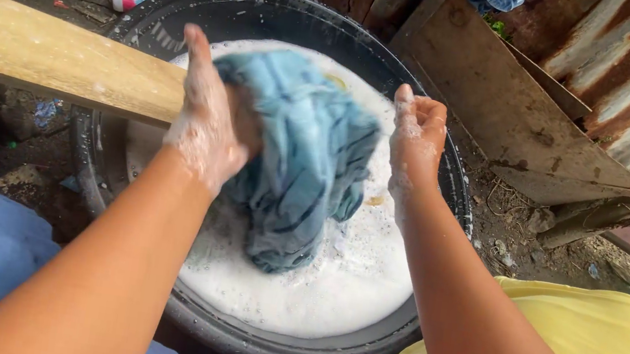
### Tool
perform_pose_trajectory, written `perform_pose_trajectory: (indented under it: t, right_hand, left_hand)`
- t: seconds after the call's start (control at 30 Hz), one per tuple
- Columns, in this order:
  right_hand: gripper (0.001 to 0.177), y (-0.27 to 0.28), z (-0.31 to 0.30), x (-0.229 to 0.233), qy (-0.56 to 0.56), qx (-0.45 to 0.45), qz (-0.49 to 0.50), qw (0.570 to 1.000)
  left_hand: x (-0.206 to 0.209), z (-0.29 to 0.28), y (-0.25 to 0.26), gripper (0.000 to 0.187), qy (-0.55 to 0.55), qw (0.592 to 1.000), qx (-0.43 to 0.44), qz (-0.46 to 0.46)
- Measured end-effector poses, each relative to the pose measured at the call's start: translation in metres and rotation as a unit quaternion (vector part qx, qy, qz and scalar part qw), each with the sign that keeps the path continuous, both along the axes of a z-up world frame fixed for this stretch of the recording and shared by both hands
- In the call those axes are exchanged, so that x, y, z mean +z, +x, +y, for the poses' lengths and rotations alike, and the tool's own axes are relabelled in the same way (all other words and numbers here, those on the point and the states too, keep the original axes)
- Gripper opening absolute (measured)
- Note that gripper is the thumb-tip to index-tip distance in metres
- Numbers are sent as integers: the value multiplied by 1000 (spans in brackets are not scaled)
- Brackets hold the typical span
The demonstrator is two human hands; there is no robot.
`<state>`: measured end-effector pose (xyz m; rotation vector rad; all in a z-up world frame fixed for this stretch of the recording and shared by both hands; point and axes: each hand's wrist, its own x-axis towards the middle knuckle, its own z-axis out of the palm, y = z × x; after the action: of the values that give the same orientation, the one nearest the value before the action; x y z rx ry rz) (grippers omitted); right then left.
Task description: Washing clothes by hand in a large basin using soap and a wooden scrubbing board.
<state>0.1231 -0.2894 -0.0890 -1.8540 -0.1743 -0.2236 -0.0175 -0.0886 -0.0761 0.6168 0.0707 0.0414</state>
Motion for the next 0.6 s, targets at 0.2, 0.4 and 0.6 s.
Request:
perform_pose_trajectory:
  t: [0.2,0.4,0.6]
  right_hand:
    - [62,-37,12,-13,91,160,93,979]
    - [67,-71,16,-11,-47,182,238,953]
    - [41,-117,81,76,264,161,67,949]
  left_hand:
    - [-10,-28,16,110,258,964,70,8]
    - [29,0,5,80,113,977,183,8]
    - [-136,-57,100,57,497,854,140,61]
